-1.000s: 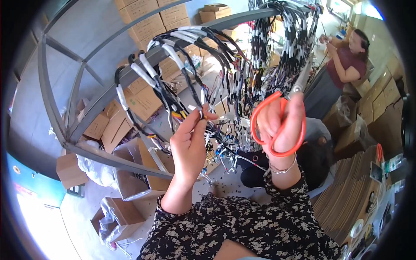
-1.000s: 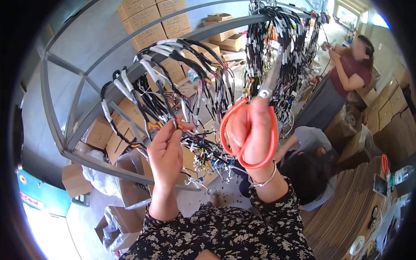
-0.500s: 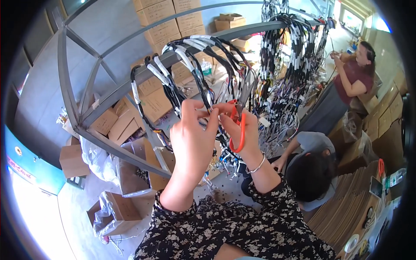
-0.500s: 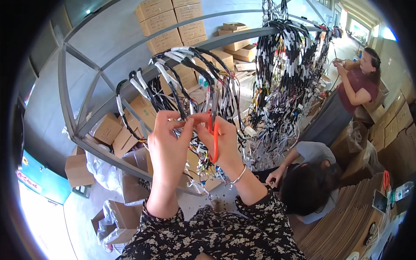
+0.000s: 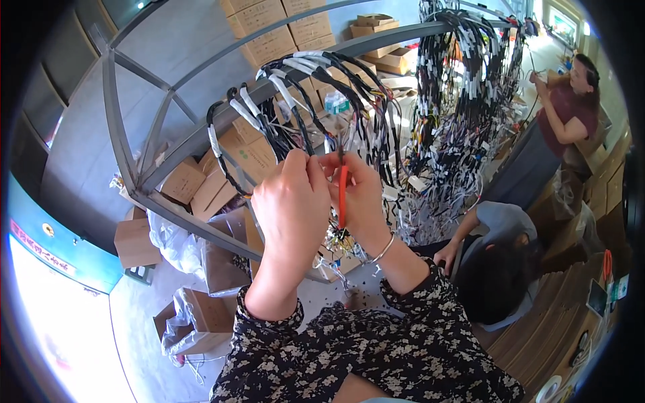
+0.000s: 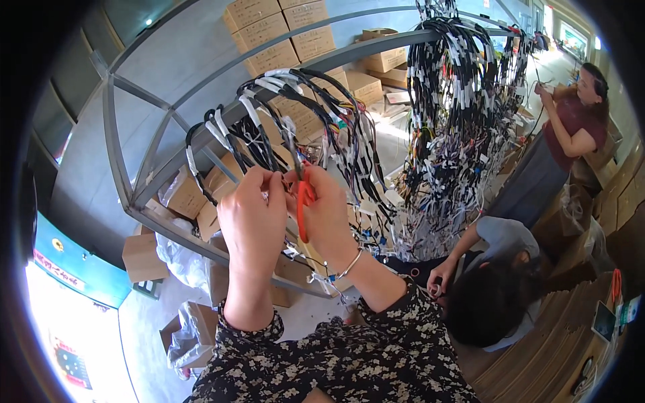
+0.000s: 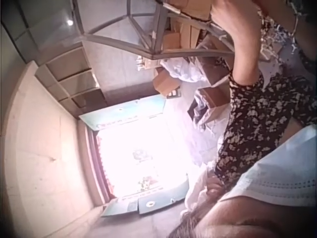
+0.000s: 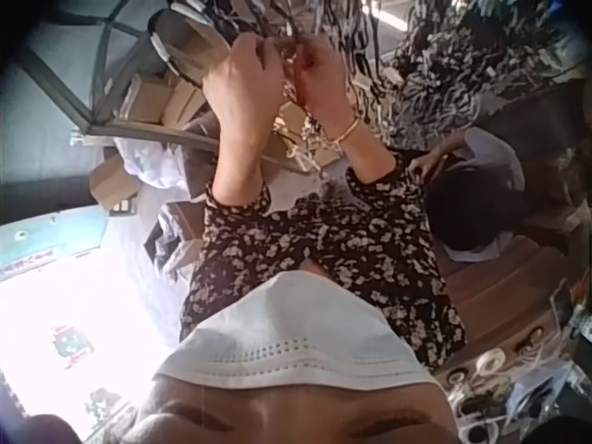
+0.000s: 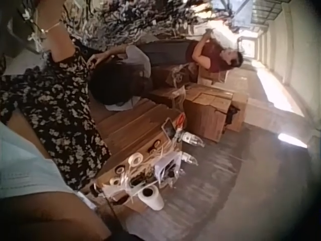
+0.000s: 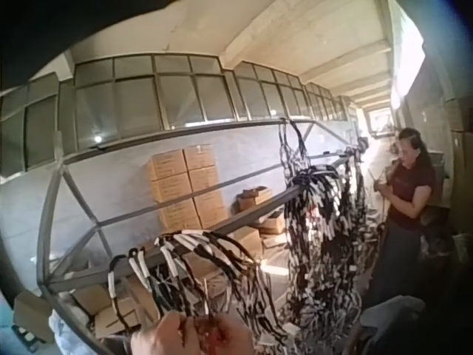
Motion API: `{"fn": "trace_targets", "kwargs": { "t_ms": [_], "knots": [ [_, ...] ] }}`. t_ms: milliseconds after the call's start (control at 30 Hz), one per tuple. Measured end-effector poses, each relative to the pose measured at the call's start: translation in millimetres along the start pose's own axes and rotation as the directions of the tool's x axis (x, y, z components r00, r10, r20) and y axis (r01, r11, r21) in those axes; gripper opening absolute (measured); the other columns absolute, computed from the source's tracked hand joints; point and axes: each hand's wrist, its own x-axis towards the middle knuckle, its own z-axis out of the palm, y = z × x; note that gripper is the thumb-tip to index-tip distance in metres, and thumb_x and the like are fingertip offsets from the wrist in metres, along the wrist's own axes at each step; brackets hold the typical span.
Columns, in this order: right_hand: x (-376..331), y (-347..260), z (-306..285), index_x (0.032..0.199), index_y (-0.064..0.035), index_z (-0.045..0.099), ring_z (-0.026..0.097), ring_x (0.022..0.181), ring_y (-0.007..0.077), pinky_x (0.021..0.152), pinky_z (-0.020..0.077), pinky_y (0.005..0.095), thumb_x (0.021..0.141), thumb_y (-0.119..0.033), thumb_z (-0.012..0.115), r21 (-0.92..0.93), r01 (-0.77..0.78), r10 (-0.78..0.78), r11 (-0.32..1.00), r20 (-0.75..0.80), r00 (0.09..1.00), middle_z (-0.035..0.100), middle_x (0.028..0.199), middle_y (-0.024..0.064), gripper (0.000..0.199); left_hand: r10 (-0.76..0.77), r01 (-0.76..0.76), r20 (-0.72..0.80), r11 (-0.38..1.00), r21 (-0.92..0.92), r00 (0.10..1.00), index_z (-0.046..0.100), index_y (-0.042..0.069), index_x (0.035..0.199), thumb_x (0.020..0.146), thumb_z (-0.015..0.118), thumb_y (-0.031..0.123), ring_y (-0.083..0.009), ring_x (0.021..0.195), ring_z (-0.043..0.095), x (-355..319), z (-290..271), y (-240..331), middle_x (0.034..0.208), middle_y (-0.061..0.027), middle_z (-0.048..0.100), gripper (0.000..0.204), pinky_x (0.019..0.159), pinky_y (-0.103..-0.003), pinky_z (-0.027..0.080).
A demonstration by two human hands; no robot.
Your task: Trimming excess electrical insulation or wire segments from a large bundle of wire harnesses using scissors.
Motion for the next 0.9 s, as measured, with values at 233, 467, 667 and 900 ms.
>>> {"fn": "trace_targets", "kwargs": {
  "t_ms": [233, 467, 667, 900],
  "knots": [
    [1.2, -5.5, -3.2, 0.098, 0.0006, 0.059, 0.058, 0.073, 0.0128, 0.068, 0.0495, 0.0293, 0.089, -0.016, 0.077, 0.013, -0.027, 0.026, 1.0, 0.076, 0.997, 0.065, 0.086, 0.0082, 0.026, 0.111, -0.112, -0.081, 0.994, -0.015, 0.991, 0.064, 0.002, 0.085, 0.089, 0.068, 0.009, -0.0291, 0.058, 0.062, -4.3, -2.5, -5.5, 0.087, -0.0089, 0.058, 0.008, 0.051, -0.038, 0.051],
    [5.1, -22.1, -13.9, 0.094, 0.0018, 0.064, 0.056, 0.066, 0.0061, 0.059, 0.0466, 0.024, 0.091, -0.014, 0.074, -0.096, -0.044, 0.053, 0.994, 0.097, 0.994, 0.066, 0.075, 0.0055, 0.019, 0.254, -0.254, -0.002, 0.964, -0.074, 0.967, 0.062, 0.003, 0.083, 0.086, 0.07, 0.005, -0.0255, 0.06, 0.061, 6.3, 1.8, -21.4, 0.087, -0.0091, 0.054, 0.009, 0.049, -0.037, 0.049],
    [12.9, -13.7, -19.9, 0.095, 0.0032, 0.067, 0.061, 0.067, 0.0081, 0.061, 0.0499, 0.024, 0.088, -0.015, 0.077, -0.049, -0.041, 0.047, 0.998, 0.117, 0.992, 0.069, 0.075, 0.0056, 0.021, 0.205, -0.215, -0.067, 0.921, -0.325, 0.977, 0.064, 0.003, 0.086, 0.078, 0.075, -0.001, -0.0172, 0.053, 0.053, 0.3, 21.7, -41.0, 0.087, -0.007, 0.054, 0.014, 0.045, -0.029, 0.043],
    [15.3, -7.3, -25.2, 0.096, 0.0044, 0.068, 0.061, 0.068, 0.0075, 0.06, 0.049, 0.0222, 0.091, -0.015, 0.075, 0.119, -0.156, 0.133, 0.981, 0.176, 0.975, 0.07, 0.078, 0.0062, 0.021, 0.405, -0.427, -0.174, 0.896, -0.121, 0.898, 0.065, 0.0, 0.089, 0.078, 0.074, -0.005, -0.0112, 0.056, 0.054, 3.7, 40.4, -60.5, 0.088, -0.0067, 0.057, 0.015, 0.047, -0.025, 0.041]
  ]
}}
